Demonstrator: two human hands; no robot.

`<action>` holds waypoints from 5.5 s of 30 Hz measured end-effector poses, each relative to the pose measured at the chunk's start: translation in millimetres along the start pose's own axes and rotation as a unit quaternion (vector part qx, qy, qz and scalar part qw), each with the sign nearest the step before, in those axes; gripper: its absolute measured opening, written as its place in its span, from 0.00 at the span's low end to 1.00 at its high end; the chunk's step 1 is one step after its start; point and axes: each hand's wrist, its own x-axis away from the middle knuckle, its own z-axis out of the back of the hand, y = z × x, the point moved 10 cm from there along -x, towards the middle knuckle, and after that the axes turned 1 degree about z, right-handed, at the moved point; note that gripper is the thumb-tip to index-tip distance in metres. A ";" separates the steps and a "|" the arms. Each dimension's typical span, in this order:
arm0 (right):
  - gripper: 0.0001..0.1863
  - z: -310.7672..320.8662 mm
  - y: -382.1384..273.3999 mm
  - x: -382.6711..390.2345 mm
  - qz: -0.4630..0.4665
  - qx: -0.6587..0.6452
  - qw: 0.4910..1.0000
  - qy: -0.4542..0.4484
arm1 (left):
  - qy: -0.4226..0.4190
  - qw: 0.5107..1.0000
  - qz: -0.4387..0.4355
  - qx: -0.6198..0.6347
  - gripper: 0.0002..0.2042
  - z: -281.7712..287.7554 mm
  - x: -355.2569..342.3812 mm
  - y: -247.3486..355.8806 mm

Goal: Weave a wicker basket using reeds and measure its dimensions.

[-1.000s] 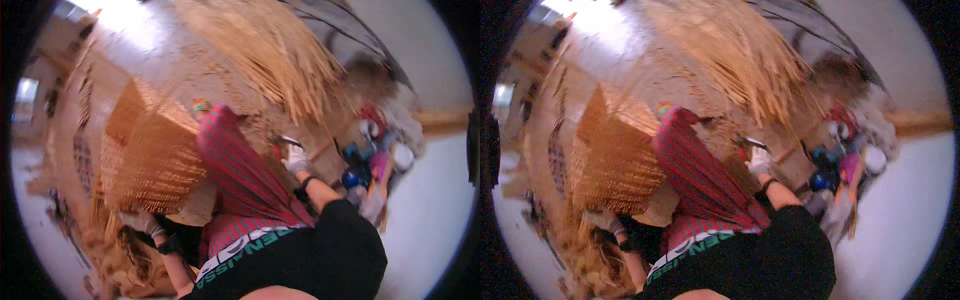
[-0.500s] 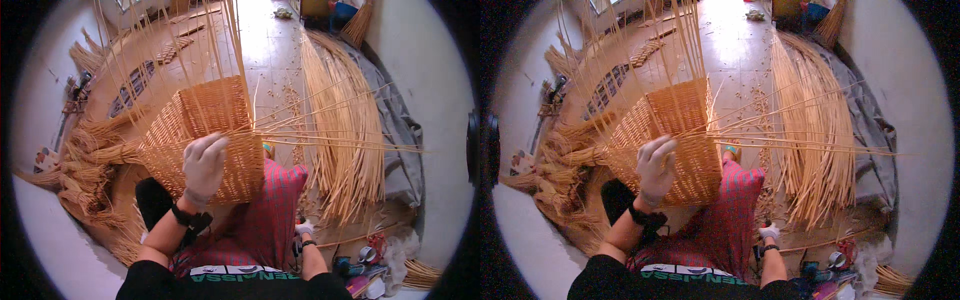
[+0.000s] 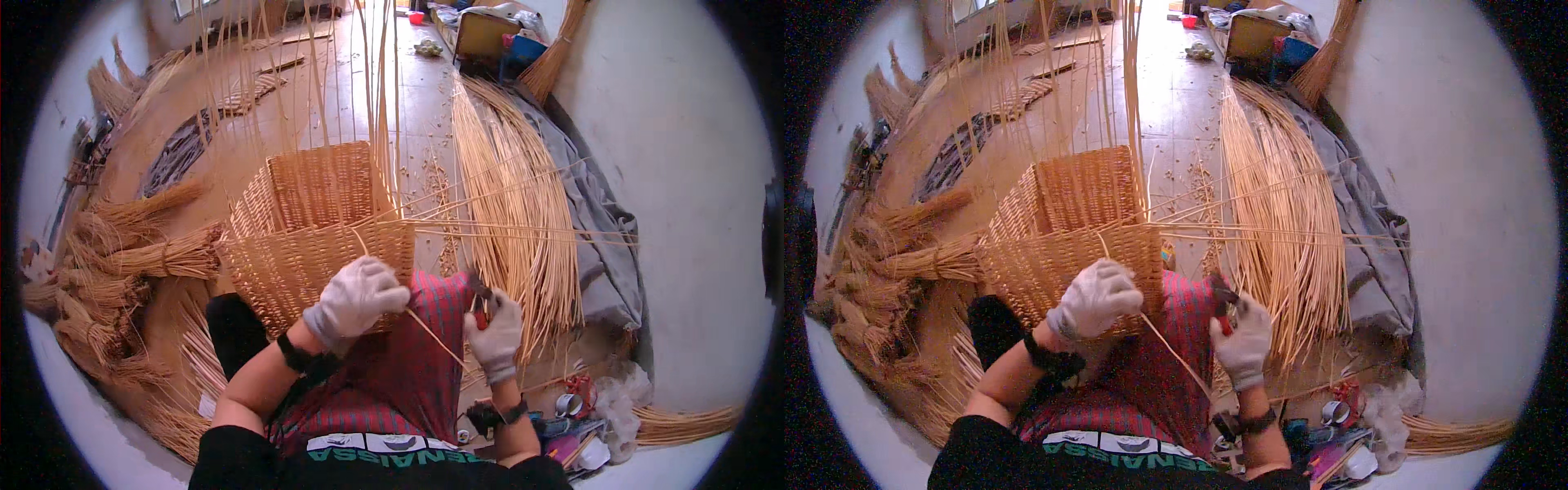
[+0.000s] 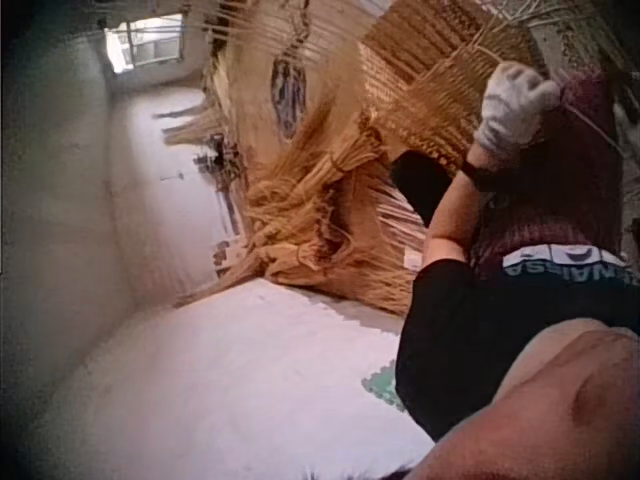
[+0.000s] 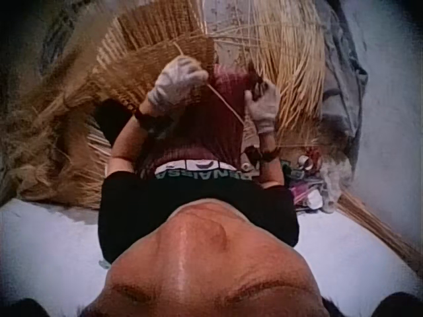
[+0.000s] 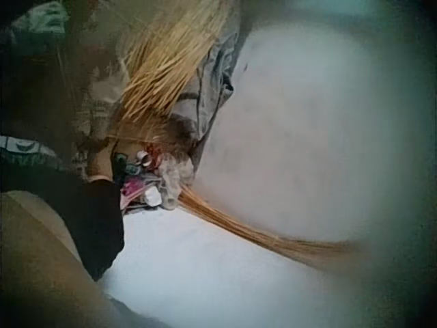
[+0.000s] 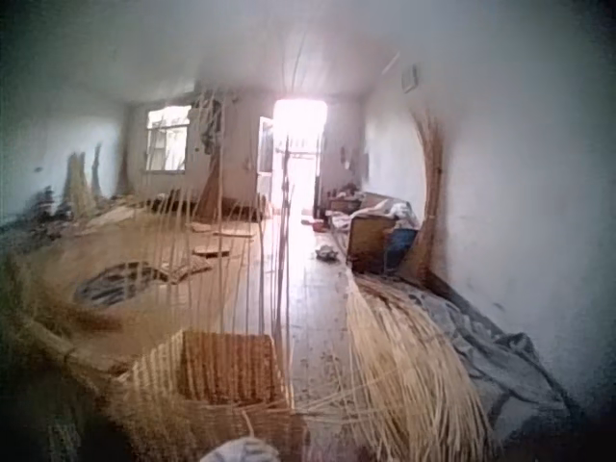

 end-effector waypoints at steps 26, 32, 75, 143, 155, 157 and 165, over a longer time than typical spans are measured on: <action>0.16 61.6 -235.5 -173.3 0.469 0.147 0.871 -0.012 | -0.065 0.933 0.332 -0.126 0.12 -77.4 -103.8 -59.2; 0.05 -57.4 -240.8 -193.9 0.546 0.362 0.745 -0.127 | -0.083 0.894 0.400 -0.185 0.09 -112.1 -110.2 -110.0; 0.13 -21.5 54.1 -27.6 -0.096 -0.394 0.910 -0.086 | 0.132 0.978 0.119 -0.112 0.16 57.5 -10.0 -49.5; 0.41 -201.8 -163.7 135.1 -0.159 -0.302 0.861 -0.376 | 0.319 0.827 0.456 0.085 0.36 138.5 205.8 -199.0; 0.35 -287.1 -191.6 120.8 -0.025 -0.192 0.817 -0.543 | 0.320 0.755 0.560 0.119 0.31 92.6 359.8 -196.3; 0.32 -264.9 -219.5 93.9 -0.043 -0.311 0.812 -0.492 | 0.307 0.738 0.595 0.083 0.28 85.7 383.5 -192.0; 0.33 -236.4 -288.8 -82.3 0.004 -0.496 0.852 -0.168 | 0.280 0.753 0.596 0.005 0.38 90.1 371.3 -173.7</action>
